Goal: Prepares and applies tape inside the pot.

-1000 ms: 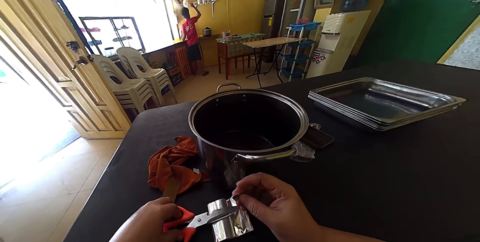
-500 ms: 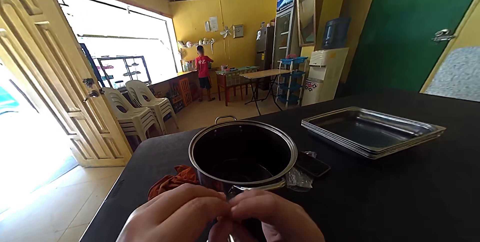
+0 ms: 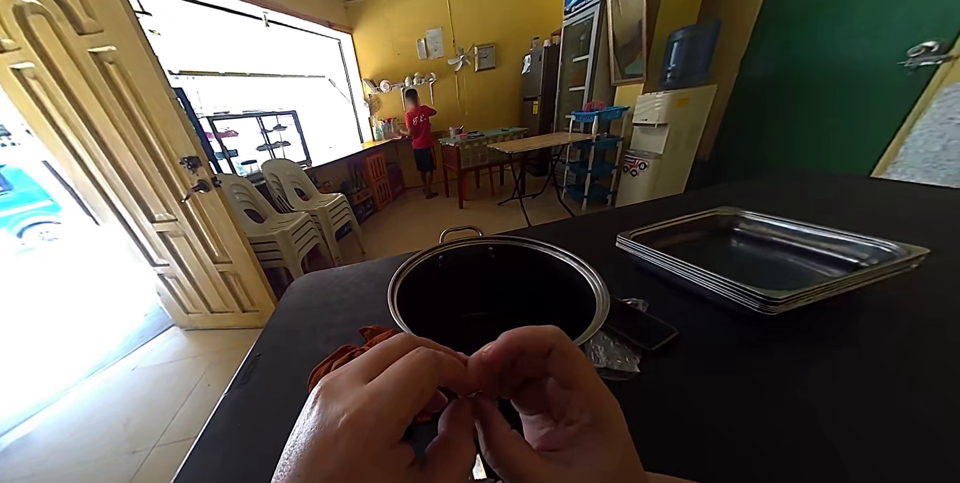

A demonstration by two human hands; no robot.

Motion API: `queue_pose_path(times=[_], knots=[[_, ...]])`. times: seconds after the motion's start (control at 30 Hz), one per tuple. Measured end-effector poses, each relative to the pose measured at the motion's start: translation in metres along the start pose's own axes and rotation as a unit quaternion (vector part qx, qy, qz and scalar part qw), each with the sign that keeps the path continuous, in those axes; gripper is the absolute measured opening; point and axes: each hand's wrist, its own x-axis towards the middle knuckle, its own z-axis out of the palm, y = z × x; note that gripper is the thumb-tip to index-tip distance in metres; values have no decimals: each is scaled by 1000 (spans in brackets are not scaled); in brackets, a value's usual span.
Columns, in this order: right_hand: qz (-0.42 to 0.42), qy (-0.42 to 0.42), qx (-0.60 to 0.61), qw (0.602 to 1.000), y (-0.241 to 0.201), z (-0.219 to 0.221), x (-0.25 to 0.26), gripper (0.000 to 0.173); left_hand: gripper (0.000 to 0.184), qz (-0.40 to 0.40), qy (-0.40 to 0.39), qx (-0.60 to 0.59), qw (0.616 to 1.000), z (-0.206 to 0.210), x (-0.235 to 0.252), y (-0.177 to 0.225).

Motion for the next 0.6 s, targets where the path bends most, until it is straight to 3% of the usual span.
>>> queue_pose_path(times=[0.6], knots=[[75, -32, 134, 988, -18, -8, 5, 36, 8, -12, -28, -148, 989, -6, 5, -13]])
